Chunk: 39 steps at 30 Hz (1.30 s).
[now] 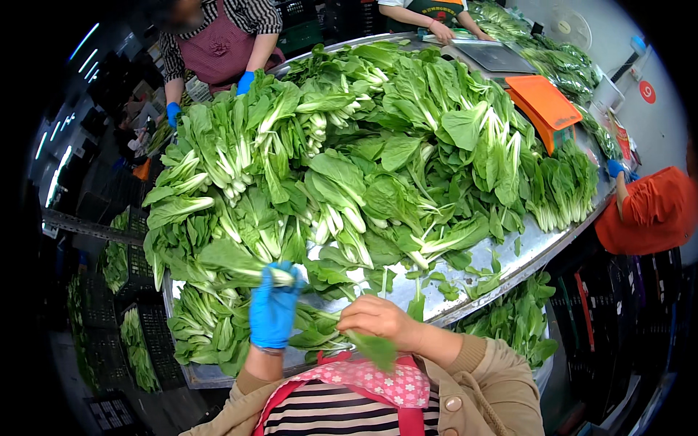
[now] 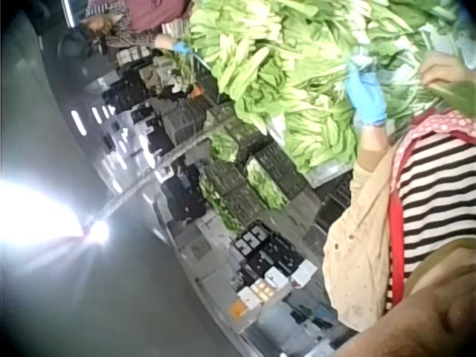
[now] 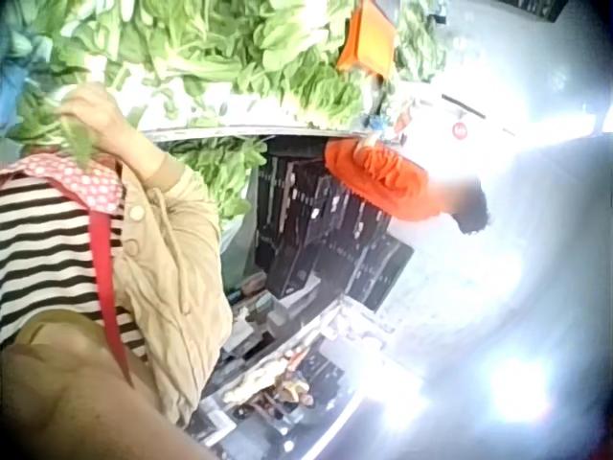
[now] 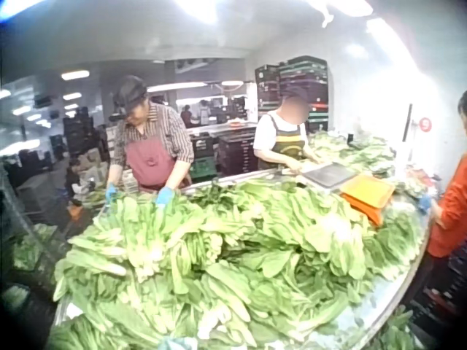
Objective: The person stands at a stainless steel table and trims leafy green vegetables by hand. They pick up bunches of greens, remove outer leaves and unwanted parts, and place the trimmed vegetables into a pile on the table.
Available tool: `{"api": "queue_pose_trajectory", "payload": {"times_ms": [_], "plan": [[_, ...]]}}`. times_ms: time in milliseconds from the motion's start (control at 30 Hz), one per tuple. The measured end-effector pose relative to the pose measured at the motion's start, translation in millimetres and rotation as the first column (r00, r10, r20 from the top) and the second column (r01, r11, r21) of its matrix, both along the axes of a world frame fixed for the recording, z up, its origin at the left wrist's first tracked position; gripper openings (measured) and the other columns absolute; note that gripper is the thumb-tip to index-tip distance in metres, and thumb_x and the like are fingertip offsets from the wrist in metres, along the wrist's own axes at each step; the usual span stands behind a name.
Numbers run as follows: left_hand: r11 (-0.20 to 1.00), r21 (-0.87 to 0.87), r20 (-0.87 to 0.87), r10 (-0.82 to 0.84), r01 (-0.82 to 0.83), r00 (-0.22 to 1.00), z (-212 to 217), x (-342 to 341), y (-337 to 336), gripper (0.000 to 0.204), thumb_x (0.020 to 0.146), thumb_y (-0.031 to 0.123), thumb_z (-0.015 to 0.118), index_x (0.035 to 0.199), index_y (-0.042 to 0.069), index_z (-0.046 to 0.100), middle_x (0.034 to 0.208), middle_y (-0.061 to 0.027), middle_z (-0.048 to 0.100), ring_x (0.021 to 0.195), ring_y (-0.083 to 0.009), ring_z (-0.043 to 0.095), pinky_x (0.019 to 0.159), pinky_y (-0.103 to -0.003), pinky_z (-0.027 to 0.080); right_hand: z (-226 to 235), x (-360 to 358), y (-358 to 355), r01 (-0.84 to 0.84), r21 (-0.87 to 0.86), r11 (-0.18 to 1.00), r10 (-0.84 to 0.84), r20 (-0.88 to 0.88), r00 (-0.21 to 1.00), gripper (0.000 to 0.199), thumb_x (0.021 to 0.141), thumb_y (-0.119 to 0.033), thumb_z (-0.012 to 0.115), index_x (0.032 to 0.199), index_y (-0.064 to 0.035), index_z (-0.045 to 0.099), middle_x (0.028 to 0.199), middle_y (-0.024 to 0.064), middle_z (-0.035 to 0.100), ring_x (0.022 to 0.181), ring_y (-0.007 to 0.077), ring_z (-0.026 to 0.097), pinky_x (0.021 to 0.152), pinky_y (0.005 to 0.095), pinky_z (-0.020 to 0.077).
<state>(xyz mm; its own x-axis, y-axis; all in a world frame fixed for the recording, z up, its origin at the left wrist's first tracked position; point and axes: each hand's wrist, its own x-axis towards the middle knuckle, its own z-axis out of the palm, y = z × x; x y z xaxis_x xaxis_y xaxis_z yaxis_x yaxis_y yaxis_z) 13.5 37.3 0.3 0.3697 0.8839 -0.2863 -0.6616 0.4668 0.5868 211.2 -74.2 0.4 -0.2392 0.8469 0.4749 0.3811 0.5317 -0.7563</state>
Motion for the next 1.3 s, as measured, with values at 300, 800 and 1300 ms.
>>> {"api": "queue_pose_trajectory", "payload": {"times_ms": [300, 800, 1300], "plan": [[0.990, 0.075, -0.162, 0.129, -0.118, 0.978, 13, -25, -28, 0.024, 0.083, 0.005, 0.055, 0.106, 0.009, 0.052, 0.101, -0.0061, 0.059, 0.095, -0.0188, 0.056, 0.077, -0.033, 0.047, -37, 114, 77, 0.579, 0.066, 0.813, -0.574, 0.259, 0.777, 0.028, 0.078, -0.004, 0.056, 0.106, -0.0014, 0.053, 0.109, 0.0179, 0.053, 0.101, 0.0346, 0.051, 0.088, 0.0401, 0.0406], [0.993, -0.121, -0.028, -0.001, -0.002, 1.000, 16, 0, -30, 0.014, 0.083, 0.002, 0.055, 0.094, 0.011, 0.052, 0.079, -0.0021, 0.052, 0.072, -0.0140, 0.050, 0.058, -0.027, 0.040, -16, 45, 76, 0.575, 0.252, 0.778, -0.627, 0.288, 0.723, 0.022, 0.069, -0.005, 0.066, 0.088, -0.0023, 0.055, 0.088, 0.0124, 0.054, 0.084, 0.0297, 0.053, 0.072, 0.0354, 0.0434], [0.957, -0.144, -0.065, -0.264, 0.253, 0.962, -2, 7, -32, 0.011, 0.085, 0.006, 0.055, 0.096, 0.005, 0.056, 0.080, -0.0068, 0.058, 0.074, -0.0174, 0.057, 0.067, -0.030, 0.047, -20, 39, 74, 0.783, -0.233, 0.577, -0.800, 0.030, 0.599, 0.027, 0.076, -0.024, 0.067, 0.090, -0.0015, 0.063, 0.082, 0.0103, 0.060, 0.075, 0.0213, 0.058, 0.065, 0.0322, 0.0475]]}}
